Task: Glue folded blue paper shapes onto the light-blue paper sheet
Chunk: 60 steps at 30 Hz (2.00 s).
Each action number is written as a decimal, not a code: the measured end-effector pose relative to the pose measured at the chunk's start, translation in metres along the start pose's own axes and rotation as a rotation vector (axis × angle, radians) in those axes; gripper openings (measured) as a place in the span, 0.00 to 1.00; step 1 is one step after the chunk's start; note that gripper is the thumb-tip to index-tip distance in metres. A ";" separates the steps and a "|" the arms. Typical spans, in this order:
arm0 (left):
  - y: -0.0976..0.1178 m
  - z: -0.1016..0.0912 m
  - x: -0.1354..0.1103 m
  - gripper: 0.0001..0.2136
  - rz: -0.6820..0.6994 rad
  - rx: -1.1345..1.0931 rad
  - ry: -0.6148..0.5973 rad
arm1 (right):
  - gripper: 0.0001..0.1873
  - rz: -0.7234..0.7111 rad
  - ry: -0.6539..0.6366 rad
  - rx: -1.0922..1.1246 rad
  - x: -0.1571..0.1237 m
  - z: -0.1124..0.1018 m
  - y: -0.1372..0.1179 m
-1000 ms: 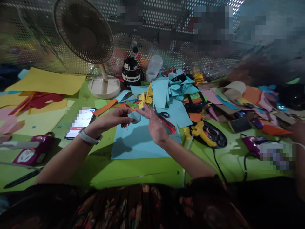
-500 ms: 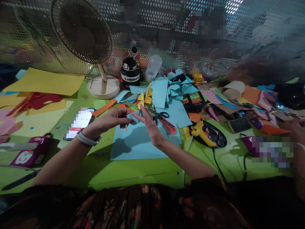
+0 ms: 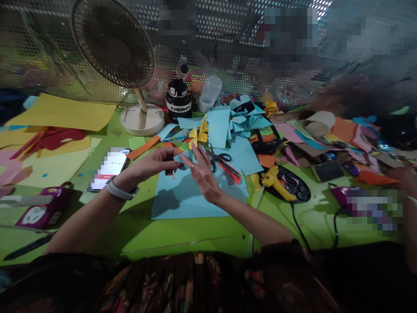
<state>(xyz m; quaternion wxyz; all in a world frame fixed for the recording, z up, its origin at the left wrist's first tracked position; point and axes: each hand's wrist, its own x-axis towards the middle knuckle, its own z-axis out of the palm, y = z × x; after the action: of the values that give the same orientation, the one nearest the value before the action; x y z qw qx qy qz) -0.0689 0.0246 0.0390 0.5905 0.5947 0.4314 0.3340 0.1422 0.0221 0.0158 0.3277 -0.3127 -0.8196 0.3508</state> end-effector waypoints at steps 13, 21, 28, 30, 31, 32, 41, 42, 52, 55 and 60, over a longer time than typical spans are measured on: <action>-0.002 0.002 -0.001 0.10 0.045 0.050 0.030 | 0.34 0.019 0.016 0.016 -0.001 0.006 0.000; -0.004 0.006 0.001 0.09 0.064 0.062 0.065 | 0.32 0.005 0.026 0.043 -0.003 0.011 0.004; -0.005 0.004 0.001 0.09 0.073 0.104 0.075 | 0.32 -0.014 0.071 0.069 -0.004 0.010 0.000; -0.004 0.002 0.000 0.10 0.068 0.121 0.042 | 0.29 -0.007 0.135 0.047 0.000 0.004 0.001; -0.003 0.002 -0.001 0.10 0.067 0.126 0.015 | 0.28 0.001 0.166 0.023 0.002 0.001 0.002; -0.003 0.001 -0.001 0.11 0.064 0.130 -0.016 | 0.27 0.008 0.191 -0.008 0.005 -0.002 0.003; -0.002 0.003 -0.003 0.11 0.034 0.017 -0.167 | 0.16 -0.046 0.206 -0.180 0.015 -0.008 0.013; -0.002 0.002 -0.003 0.11 0.030 0.011 -0.170 | 0.16 -0.048 0.210 -0.184 0.015 -0.008 0.014; 0.001 0.003 -0.005 0.12 0.035 0.044 -0.183 | 0.16 -0.052 0.221 -0.179 0.014 -0.008 0.014; 0.000 0.002 -0.005 0.12 0.041 0.054 -0.183 | 0.17 -0.051 0.217 -0.160 0.014 -0.008 0.014; -0.003 0.001 -0.004 0.12 0.042 0.035 -0.175 | 0.16 -0.058 0.218 -0.168 0.013 -0.007 0.016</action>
<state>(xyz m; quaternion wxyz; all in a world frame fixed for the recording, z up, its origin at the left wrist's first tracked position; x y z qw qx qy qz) -0.0701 0.0206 0.0365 0.6083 0.6407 0.3716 0.2853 0.1443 0.0430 0.0111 0.3973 -0.3514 -0.8145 0.2351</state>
